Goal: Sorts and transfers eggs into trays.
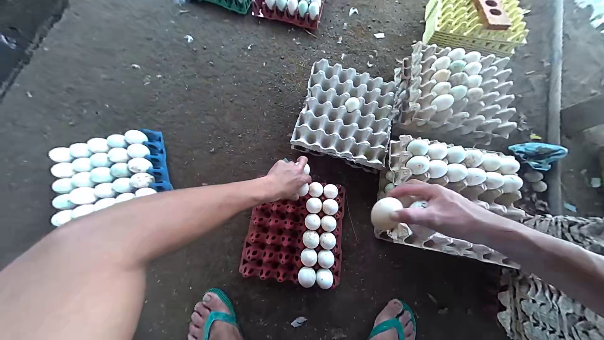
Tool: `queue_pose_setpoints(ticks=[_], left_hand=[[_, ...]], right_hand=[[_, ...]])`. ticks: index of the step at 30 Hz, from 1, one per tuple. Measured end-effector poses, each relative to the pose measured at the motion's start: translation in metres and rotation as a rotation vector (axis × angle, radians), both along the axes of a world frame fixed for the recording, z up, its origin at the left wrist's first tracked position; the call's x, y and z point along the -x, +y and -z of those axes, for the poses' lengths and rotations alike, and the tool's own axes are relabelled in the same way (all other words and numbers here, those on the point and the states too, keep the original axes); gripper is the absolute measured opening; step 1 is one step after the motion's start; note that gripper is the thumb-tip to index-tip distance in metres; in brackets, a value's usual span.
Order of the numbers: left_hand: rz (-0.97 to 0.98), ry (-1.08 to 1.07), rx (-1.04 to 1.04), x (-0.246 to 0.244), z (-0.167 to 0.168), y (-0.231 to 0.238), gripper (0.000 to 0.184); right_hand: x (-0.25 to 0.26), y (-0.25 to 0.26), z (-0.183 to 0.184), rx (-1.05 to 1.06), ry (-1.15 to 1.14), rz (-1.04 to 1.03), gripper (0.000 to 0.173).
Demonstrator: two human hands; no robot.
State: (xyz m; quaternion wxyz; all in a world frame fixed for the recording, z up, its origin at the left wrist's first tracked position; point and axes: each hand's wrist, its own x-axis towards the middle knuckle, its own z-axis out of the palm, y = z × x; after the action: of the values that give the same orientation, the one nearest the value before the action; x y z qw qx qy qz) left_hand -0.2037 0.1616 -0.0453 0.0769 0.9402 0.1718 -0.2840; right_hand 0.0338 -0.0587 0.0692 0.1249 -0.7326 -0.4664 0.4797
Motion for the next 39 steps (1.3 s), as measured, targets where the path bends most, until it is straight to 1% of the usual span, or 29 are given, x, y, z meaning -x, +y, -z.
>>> queue_pose_setpoints(ticks=[3, 5, 6, 7, 9, 11, 12, 14, 16, 19, 21, 23, 24, 28, 31, 33, 34, 35, 37, 39], left_hand=[[-0.014, -0.008, 0.037, 0.002, 0.008, 0.002, 0.042], [-0.02, -0.012, 0.071, 0.009, 0.005, 0.009, 0.042], [-0.022, -0.025, 0.104, 0.015, 0.0, 0.013, 0.04], [-0.031, -0.035, 0.148, 0.024, -0.007, 0.017, 0.035], [-0.069, -0.066, 0.274, 0.047, -0.021, 0.023, 0.029], [-0.108, -0.136, 0.363, 0.075, -0.031, 0.023, 0.035], [-0.111, -0.167, 0.389, 0.089, -0.031, 0.02, 0.038], [-0.132, -0.192, 0.439, 0.112, -0.027, 0.009, 0.046], [-0.122, -0.251, 0.461, 0.128, -0.015, -0.007, 0.051], [-0.077, -0.327, 0.446, 0.136, 0.004, -0.028, 0.049], [-0.035, -0.37, 0.425, 0.132, 0.017, -0.038, 0.045], [-0.015, -0.356, 0.426, 0.122, 0.024, -0.044, 0.042], [-0.004, -0.34, 0.424, 0.116, 0.026, -0.046, 0.042], [0.009, -0.235, 0.432, 0.092, 0.032, -0.052, 0.043], [0.01, -0.185, 0.432, 0.08, 0.034, -0.054, 0.044], [-0.066, -0.165, 0.45, 0.079, 0.029, -0.05, 0.046], [-0.14, -0.19, 0.458, 0.082, 0.028, -0.047, 0.045], [-0.244, -0.21, 0.476, 0.086, 0.026, -0.042, 0.043], [-0.527, -0.195, 0.552, 0.095, 0.017, -0.032, 0.041], [-0.77, -0.086, 0.637, 0.097, -0.004, -0.028, 0.039]], right_hand=[[0.033, 0.034, 0.018, -0.018, -0.069, -0.23, 0.047], [0.054, 0.053, 0.034, -0.029, -0.075, -0.311, 0.049], [0.064, 0.062, 0.042, -0.032, -0.071, -0.332, 0.05], [0.073, 0.07, 0.051, -0.049, -0.077, -0.357, 0.051], [0.09, 0.081, 0.072, -0.149, -0.117, -0.416, 0.05], [0.103, 0.093, 0.094, -0.227, -0.183, -0.484, 0.051], [0.11, 0.099, 0.102, -0.224, -0.213, -0.515, 0.051], [0.122, 0.107, 0.116, -0.21, -0.282, -0.579, 0.051], [0.132, 0.11, 0.128, -0.252, -0.358, -0.645, 0.047], [0.138, 0.111, 0.136, -0.345, -0.43, -0.707, 0.035], [0.135, 0.109, 0.134, -0.332, -0.429, -0.713, 0.034], [0.129, 0.107, 0.129, -0.242, -0.373, -0.637, 0.039], [0.125, 0.104, 0.128, -0.23, -0.338, -0.578, 0.038], [0.11, 0.084, 0.115, -0.253, -0.176, -0.401, 0.028], [0.109, 0.062, 0.109, -0.334, -0.091, -0.349, 0.032], [0.114, 0.043, 0.111, -0.382, -0.021, -0.317, 0.044], [0.119, 0.033, 0.114, -0.4, 0.01, -0.308, 0.048], [0.125, 0.025, 0.116, -0.413, 0.038, -0.309, 0.051], [0.137, 0.016, 0.122, -0.419, 0.067, -0.365, 0.052], [0.148, 0.016, 0.132, -0.418, 0.065, -0.492, 0.045]])
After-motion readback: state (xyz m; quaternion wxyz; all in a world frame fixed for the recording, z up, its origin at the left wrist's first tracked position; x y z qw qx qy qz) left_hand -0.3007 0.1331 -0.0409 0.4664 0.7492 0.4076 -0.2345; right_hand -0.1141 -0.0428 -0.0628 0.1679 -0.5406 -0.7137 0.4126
